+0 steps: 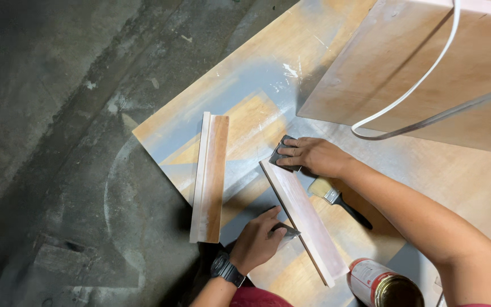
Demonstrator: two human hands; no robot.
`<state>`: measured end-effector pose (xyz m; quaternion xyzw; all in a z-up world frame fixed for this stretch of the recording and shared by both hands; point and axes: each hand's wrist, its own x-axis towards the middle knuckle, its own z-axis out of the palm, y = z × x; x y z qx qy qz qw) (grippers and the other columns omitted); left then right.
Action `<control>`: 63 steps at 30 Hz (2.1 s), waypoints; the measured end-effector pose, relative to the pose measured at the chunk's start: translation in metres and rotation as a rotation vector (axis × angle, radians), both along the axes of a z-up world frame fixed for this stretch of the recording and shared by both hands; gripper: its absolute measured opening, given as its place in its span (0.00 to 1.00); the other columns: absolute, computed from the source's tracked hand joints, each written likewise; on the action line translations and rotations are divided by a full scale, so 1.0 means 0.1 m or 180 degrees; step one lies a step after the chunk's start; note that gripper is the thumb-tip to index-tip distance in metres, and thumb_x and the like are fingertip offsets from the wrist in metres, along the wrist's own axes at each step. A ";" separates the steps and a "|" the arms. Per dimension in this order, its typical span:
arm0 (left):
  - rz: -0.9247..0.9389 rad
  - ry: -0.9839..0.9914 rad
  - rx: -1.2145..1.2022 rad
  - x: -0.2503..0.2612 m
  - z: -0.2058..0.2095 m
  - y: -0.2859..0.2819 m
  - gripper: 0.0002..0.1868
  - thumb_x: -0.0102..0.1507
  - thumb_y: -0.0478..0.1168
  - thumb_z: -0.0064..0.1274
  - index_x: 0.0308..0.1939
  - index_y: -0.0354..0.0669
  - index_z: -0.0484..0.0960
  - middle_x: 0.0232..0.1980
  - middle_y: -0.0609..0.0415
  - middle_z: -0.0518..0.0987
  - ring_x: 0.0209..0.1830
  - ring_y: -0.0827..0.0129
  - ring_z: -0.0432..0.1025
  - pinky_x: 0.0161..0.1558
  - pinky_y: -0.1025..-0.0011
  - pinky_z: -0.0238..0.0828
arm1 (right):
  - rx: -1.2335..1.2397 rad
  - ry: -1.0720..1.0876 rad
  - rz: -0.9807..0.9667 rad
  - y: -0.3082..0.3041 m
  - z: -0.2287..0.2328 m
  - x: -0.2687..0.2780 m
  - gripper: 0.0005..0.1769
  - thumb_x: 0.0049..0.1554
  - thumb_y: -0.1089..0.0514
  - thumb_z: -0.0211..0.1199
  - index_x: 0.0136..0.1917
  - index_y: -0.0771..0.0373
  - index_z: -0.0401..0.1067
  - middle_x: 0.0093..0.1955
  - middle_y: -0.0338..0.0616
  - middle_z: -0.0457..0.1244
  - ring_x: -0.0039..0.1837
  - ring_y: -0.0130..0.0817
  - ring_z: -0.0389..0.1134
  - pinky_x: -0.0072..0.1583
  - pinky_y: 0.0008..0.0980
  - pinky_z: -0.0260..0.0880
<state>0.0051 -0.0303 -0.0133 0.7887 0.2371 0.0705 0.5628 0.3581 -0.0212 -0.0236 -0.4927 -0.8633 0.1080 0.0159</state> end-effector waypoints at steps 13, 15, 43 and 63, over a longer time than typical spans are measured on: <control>-0.0092 0.0004 0.0149 0.03 0.01 0.00 0.13 0.66 0.41 0.50 0.33 0.37 0.83 0.76 0.40 0.78 0.73 0.50 0.76 0.57 0.56 0.73 | 0.0040 0.0424 -0.0209 -0.24 0.01 -0.06 0.45 0.48 0.76 0.59 0.77 0.52 0.73 0.81 0.52 0.63 0.83 0.60 0.59 0.77 0.51 0.62; -0.0026 -0.0102 0.0186 0.03 -0.03 -0.01 0.13 0.66 0.41 0.52 0.29 0.37 0.78 0.76 0.37 0.78 0.74 0.49 0.75 0.59 0.57 0.74 | 0.0012 0.0204 -0.0316 -0.30 0.01 -0.09 0.36 0.60 0.71 0.57 0.78 0.48 0.72 0.82 0.47 0.62 0.85 0.57 0.57 0.77 0.50 0.60; 0.0123 -0.0011 0.0291 -0.08 -0.03 0.01 0.17 0.64 0.44 0.51 0.26 0.35 0.79 0.73 0.37 0.80 0.71 0.54 0.79 0.65 0.65 0.73 | 0.0117 0.0250 -0.0652 -0.48 0.42 -0.18 0.40 0.57 0.72 0.54 0.81 0.53 0.68 0.81 0.49 0.63 0.82 0.58 0.61 0.76 0.50 0.63; 0.0310 -0.0036 0.0271 -0.20 -0.31 -0.05 0.15 0.67 0.44 0.55 0.47 0.37 0.88 0.71 0.44 0.83 0.72 0.54 0.76 0.71 0.62 0.70 | 0.0496 -0.0340 0.0580 0.28 0.07 0.12 0.30 0.69 0.61 0.57 0.79 0.36 0.69 0.83 0.34 0.61 0.85 0.54 0.58 0.75 0.50 0.59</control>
